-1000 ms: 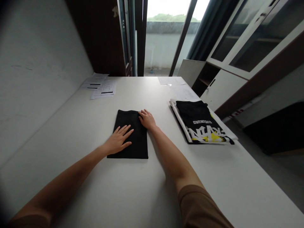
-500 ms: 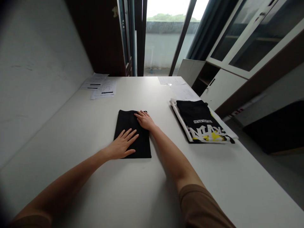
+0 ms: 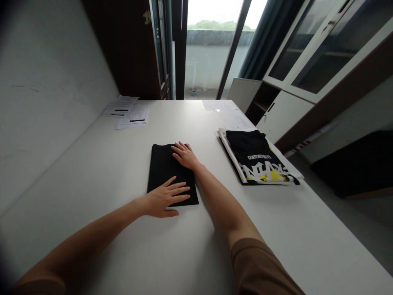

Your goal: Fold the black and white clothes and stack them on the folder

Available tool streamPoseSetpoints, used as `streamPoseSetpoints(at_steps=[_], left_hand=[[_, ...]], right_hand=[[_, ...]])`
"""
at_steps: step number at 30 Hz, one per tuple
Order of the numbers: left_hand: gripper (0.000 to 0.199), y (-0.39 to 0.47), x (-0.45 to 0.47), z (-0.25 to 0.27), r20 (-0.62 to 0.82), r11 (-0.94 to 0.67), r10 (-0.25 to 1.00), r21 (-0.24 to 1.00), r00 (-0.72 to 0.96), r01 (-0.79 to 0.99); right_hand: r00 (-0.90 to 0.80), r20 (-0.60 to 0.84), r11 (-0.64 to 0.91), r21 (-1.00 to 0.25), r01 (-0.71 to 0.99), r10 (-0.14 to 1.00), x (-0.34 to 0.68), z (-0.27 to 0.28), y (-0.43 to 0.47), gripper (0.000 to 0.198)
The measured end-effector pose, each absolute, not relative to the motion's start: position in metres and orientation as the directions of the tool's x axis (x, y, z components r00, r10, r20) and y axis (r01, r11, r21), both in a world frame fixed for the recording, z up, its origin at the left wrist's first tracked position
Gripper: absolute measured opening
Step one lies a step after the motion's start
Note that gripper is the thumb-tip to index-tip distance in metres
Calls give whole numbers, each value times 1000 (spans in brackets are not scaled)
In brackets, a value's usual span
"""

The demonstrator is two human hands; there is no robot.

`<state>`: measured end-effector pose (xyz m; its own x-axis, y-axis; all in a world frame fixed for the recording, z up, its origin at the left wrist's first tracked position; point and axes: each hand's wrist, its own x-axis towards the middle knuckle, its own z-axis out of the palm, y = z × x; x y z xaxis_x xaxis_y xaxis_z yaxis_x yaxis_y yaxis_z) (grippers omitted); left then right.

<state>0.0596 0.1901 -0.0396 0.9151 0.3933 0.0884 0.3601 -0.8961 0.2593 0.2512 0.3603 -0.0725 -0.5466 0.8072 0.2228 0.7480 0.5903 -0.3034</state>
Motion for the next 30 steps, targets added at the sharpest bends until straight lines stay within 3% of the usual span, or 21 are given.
streamPoseSetpoints(at_steps=[5,13,24,30], left_hand=[[72,185,65,-36,73,-905,323,316,944,286],[80,180,69,-36,33,-907,310,310,950,285],[81,182,69,-36,38,-906,299,323,953,272],[74,171,73,-35,90,-936,147,335,985,109]], right_hand=[[-745,182,760,-278,588,642,233,-67,349,45],[-819,168,829,-238,506,548,239,-78,371,50],[-781,184,797,-240,553,597,257,-83,387,54],[-835,212,847,-295,442,509,273,-65,342,51]])
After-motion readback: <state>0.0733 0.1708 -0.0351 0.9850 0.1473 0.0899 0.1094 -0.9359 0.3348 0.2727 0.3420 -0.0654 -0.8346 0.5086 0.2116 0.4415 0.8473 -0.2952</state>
